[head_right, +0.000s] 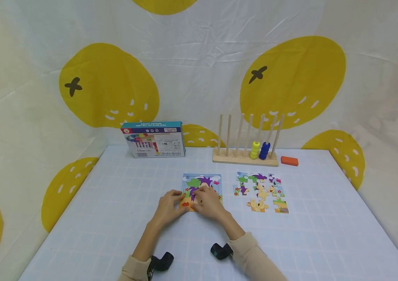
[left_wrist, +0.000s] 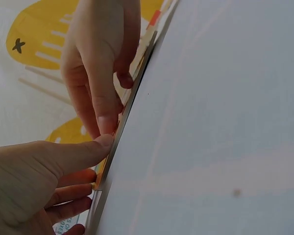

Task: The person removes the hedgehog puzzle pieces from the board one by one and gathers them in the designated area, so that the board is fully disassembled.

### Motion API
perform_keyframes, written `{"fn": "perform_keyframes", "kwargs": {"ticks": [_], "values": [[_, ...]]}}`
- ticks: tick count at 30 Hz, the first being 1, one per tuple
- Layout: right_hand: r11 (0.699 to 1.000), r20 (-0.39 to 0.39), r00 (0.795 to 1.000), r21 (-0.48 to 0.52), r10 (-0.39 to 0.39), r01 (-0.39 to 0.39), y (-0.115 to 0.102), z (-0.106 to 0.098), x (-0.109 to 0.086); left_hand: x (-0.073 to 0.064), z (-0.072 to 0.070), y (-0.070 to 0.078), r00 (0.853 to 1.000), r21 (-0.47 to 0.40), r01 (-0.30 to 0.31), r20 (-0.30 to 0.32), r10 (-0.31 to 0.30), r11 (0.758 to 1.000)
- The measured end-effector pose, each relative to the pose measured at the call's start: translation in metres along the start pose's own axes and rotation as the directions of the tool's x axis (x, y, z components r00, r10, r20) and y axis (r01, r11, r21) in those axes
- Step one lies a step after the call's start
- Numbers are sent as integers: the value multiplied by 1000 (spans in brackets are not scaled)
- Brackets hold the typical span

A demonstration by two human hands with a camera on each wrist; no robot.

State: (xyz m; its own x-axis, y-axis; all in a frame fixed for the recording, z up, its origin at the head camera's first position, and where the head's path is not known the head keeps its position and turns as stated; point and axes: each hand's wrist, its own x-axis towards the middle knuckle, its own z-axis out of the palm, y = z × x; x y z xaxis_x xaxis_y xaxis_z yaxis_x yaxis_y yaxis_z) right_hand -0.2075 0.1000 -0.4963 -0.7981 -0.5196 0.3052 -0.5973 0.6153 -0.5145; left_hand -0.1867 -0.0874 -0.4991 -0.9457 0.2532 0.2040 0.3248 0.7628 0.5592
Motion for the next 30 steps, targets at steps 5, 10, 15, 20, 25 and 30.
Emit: {"fn": "perform_keyframes", "kwargs": {"ticks": [5, 10, 15, 20, 25, 30], "values": [[999, -17, 999, 21, 27, -27, -7, 7, 6, 0, 0, -4, 1000, -29, 14, -13, -15, 999], [997, 25, 998, 37, 63, -63, -11, 5, 9, 0, -1, -3, 999, -54, 41, -9, -41, 998], [998, 51, 997, 23, 53, -54, -9, 4, 9, 0, -1, -3, 999, -51, 33, -10, -33, 998], [997, 66, 996, 45, 64, -67, -7, 3, 10, 0, -1, -3, 1000, -52, 14, -15, -15, 999], [994, 88, 992, 56, 87, -92, -7, 1, 11, 0, -1, -2, 1000, -48, 15, -10, -15, 999], [990, 116, 987, 75, 108, -117, -8, 0, 12, 0, 0, -3, 1000, -34, 5, -5, -5, 999]]}}
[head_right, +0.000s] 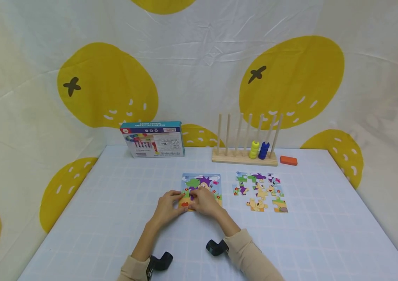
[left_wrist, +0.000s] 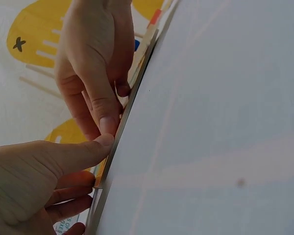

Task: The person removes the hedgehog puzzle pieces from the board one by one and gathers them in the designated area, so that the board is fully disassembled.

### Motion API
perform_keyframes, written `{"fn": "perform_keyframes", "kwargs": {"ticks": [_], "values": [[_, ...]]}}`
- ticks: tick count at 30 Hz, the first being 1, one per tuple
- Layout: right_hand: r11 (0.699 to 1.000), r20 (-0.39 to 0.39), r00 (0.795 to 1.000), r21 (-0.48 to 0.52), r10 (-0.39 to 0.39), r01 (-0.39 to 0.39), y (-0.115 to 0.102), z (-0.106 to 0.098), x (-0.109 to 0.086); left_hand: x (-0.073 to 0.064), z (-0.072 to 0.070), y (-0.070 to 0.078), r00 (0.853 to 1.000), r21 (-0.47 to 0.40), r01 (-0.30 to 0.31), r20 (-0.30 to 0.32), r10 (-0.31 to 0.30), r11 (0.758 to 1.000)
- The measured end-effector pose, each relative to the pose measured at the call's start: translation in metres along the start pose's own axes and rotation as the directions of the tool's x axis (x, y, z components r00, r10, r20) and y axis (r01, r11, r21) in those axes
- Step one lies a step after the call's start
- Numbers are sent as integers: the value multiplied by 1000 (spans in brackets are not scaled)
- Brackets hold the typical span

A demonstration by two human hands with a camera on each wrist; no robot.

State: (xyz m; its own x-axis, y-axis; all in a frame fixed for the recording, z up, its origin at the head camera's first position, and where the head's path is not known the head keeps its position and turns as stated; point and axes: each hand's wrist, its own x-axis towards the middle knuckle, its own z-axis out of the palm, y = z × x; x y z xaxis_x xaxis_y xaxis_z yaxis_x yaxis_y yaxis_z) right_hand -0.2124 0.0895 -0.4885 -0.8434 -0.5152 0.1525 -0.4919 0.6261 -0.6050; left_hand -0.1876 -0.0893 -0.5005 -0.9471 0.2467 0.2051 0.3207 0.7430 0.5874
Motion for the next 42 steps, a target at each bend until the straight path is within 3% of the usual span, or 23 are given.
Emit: {"fn": "perform_keyframes", "kwargs": {"ticks": [13, 22, 36, 42], "values": [[995, 47, 995, 44, 84, -87, -1, -3, 7, 0, -4, 0, 999, -20, -5, 34, 5, 1000], [999, 1, 1000, 44, 16, -16, 3, -2, 4, 0, -4, 2, 999, -16, 21, 35, -20, 1000], [998, -7, 1000, 67, -3, 4, 0, -1, 0, 0, -4, 1, 999, -16, 34, 28, -34, 999], [1000, 18, 1000, 1, -24, 24, -3, -4, 1, 1, -3, 1, 998, -20, 53, 35, -52, 998]]}}
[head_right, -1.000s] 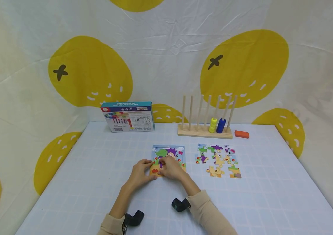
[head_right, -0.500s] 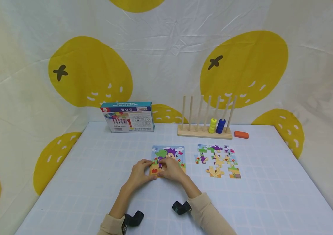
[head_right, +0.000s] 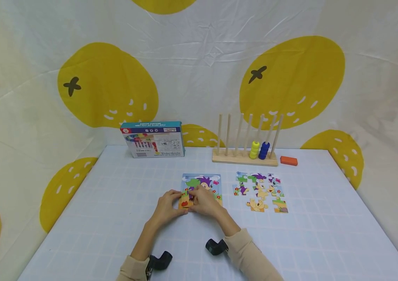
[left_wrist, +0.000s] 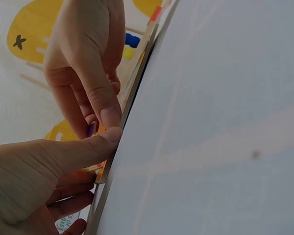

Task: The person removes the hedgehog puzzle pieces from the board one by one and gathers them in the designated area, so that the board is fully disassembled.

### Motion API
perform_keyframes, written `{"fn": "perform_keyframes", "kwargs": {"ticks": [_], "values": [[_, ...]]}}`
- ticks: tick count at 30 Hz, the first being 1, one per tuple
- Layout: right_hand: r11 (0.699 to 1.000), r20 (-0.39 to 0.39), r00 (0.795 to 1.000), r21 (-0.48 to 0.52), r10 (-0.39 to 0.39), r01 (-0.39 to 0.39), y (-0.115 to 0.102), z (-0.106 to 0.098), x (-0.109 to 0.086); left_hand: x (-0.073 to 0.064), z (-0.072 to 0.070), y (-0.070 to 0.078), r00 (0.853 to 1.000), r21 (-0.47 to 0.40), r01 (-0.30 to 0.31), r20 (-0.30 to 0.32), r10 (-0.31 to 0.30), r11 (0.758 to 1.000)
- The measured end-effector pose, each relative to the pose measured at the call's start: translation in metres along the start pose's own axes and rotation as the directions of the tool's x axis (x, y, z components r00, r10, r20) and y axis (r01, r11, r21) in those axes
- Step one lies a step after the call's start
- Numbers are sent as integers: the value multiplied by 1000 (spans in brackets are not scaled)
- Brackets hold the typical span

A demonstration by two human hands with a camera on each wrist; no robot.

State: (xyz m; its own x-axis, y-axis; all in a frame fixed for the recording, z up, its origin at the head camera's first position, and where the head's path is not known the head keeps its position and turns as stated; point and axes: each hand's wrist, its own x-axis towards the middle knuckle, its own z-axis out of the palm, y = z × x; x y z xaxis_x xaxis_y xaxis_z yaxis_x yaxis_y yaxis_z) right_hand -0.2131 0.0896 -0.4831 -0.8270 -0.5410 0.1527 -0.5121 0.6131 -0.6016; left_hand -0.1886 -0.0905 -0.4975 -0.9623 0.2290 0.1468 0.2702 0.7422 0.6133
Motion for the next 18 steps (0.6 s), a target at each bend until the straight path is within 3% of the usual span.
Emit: {"fn": "perform_keyframes", "kwargs": {"ticks": [10, 18], "values": [[999, -9, 999, -22, -44, 44, 4, -1, -2, 0, -2, 0, 1000, -10, -29, -11, 28, 1000], [995, -29, 1000, 101, -9, 12, 10, -11, -13, -1, -1, 0, 1000, -20, -2, -2, 2, 1000]]}}
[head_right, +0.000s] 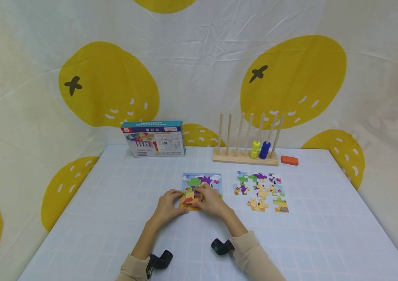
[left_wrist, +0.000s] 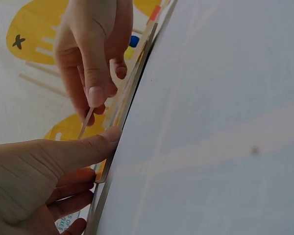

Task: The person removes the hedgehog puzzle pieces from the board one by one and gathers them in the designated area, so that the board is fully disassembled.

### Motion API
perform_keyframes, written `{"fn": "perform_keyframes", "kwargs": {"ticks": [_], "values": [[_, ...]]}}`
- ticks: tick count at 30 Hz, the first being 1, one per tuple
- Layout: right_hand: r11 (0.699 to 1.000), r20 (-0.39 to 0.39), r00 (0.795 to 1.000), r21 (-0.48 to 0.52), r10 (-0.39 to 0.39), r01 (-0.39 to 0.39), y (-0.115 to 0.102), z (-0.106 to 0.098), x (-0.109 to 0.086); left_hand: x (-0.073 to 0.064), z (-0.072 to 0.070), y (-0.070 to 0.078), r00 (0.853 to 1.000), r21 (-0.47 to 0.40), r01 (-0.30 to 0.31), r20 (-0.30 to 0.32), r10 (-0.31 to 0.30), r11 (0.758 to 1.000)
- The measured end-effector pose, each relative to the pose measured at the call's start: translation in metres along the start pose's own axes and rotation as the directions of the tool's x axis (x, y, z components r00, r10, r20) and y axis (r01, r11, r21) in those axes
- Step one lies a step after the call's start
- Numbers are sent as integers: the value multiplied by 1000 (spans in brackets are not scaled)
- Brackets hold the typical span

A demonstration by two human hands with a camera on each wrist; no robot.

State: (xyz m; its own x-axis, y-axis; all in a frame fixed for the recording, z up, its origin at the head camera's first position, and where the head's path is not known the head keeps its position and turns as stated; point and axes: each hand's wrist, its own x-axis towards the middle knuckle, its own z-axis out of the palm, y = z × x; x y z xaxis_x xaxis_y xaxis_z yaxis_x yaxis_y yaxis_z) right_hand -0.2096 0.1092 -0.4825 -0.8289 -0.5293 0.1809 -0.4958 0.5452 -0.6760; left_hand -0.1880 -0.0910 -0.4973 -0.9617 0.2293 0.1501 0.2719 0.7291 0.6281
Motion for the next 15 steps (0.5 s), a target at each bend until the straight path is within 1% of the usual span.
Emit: {"fn": "perform_keyframes", "kwargs": {"ticks": [2, 6, 11, 15], "values": [[999, -2, 999, 8, 32, -32, 3, -6, -4, 0, 0, 0, 1000, 4, 3, 4, -3, 1000], [997, -19, 997, 10, 73, -73, 14, -18, -14, 0, 0, 1, 1000, 13, -3, 1, 3, 1000], [996, -61, 994, -14, 91, -92, 26, -34, -27, -1, -1, 3, 1000, 19, 2, -6, -1, 1000], [991, -92, 989, -48, 120, -125, 34, -44, -37, -1, -1, 3, 1000, 26, 8, -7, -7, 1000]]}}
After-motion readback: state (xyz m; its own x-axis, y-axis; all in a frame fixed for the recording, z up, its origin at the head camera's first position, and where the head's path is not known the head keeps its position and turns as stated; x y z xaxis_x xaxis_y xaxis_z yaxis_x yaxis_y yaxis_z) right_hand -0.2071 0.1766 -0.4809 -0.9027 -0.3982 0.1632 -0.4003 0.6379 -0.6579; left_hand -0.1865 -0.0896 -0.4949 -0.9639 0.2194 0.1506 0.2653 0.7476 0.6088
